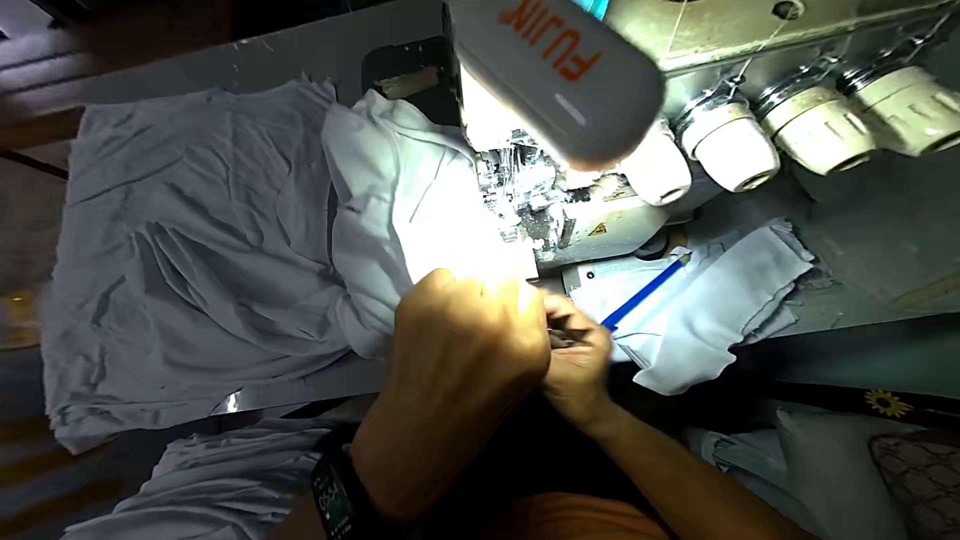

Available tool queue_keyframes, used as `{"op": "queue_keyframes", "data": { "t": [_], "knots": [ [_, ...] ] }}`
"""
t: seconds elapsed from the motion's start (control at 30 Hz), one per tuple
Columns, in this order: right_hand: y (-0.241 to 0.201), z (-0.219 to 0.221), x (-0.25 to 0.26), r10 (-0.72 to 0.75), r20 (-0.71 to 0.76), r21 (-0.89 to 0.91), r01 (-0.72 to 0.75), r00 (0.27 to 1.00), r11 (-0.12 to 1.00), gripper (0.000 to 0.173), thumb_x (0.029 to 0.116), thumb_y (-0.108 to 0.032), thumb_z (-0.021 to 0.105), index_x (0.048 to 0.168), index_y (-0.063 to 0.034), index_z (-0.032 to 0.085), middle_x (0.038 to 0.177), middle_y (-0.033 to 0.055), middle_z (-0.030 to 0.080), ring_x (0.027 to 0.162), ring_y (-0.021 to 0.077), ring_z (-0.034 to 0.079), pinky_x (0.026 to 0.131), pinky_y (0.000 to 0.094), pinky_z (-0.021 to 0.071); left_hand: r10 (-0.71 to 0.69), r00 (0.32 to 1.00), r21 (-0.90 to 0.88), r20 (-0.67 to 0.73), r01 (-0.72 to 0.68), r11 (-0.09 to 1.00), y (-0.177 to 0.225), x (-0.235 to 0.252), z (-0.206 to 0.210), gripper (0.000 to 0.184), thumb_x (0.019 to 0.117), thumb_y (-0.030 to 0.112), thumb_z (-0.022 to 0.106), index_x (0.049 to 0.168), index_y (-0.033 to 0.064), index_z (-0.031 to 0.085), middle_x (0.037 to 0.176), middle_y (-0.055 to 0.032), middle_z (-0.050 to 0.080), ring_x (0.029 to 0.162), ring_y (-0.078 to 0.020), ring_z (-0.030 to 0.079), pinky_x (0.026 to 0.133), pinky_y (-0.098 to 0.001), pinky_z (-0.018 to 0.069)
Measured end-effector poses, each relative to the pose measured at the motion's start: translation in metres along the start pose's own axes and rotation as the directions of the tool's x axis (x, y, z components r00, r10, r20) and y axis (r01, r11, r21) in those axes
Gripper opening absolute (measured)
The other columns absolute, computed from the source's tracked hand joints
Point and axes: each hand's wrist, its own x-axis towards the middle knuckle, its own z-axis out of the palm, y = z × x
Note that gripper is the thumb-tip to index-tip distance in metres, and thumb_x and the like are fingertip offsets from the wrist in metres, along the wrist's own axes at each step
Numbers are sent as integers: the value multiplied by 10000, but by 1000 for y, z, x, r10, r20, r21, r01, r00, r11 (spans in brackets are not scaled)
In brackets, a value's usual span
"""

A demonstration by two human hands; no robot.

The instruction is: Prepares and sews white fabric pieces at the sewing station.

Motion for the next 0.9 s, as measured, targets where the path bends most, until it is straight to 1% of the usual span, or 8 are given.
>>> {"op": "queue_keyframes", "data": {
  "t": [0.07,0.17,0.27,0.33,0.5,0.63,0.8,0.9],
  "knots": [
    [-5,-17,21,-268,149,-184,293,952,938,226,921,-98,710,1144,-59,703,964,4,636,782,-13,572,703,128,505,1,1000,-49,0,-1,999,4,-12,-1,278,933,148,631,666,74,653,532,-24,474,479,-171,452,516,-336,295],
    [-14,-25,46,-387,350,-249,483,853,840,131,947,-105,709,1057,-59,763,1023,93,567,785,2,528,701,93,457,-23,998,-128,-56,16,992,-3,-24,2,196,902,180,689,722,102,704,597,-17,580,561,-159,541,608,-340,372],
    [-16,-25,56,-412,411,-224,528,814,820,107,929,-70,710,1016,-52,769,1024,98,580,840,24,554,739,107,481,-47,995,-117,-85,37,992,-23,-31,15,147,865,221,708,917,84,702,1002,-96,709,994,-243,651,893,-439,434],
    [-15,-25,58,-431,416,-242,555,801,796,89,922,-75,697,984,-51,757,1006,103,593,831,46,554,719,126,474,-57,995,-140,-86,45,989,-35,-35,23,211,882,168,692,1039,32,727,1220,-145,715,1226,-274,641,1069,-510,422],
    [-15,-17,72,-440,408,-368,585,800,723,143,929,-178,721,906,-49,778,938,111,591,828,88,566,697,157,461,-101,989,-290,-110,65,955,-48,-30,31,180,908,112,658,1001,-3,760,1163,-154,747,1193,-276,684,1111,-559,422],
    [-22,-15,71,-408,380,-462,553,830,693,145,922,-174,720,979,-64,796,916,97,584,764,95,546,618,185,432,-100,994,-346,-53,76,935,-60,-20,28,178,866,98,677,980,-10,761,1161,-151,748,1199,-300,682,1112,-607,411],
    [-19,-17,31,-405,187,-324,446,895,835,112,960,-120,674,996,-28,727,932,52,624,834,36,596,733,151,515,-76,997,-385,-30,59,921,-73,-8,28,216,831,36,677,1024,-8,764,1211,-141,733,1262,-295,642,1149,-578,383],
    [10,-14,3,-315,172,-315,355,933,880,129,944,-114,686,917,-11,759,869,84,686,793,63,641,729,181,541,-97,988,-443,-116,36,896,-94,12,42,216,837,9,669,1022,-14,775,1168,-153,753,1201,-300,684,1087,-512,461]
  ]
}}
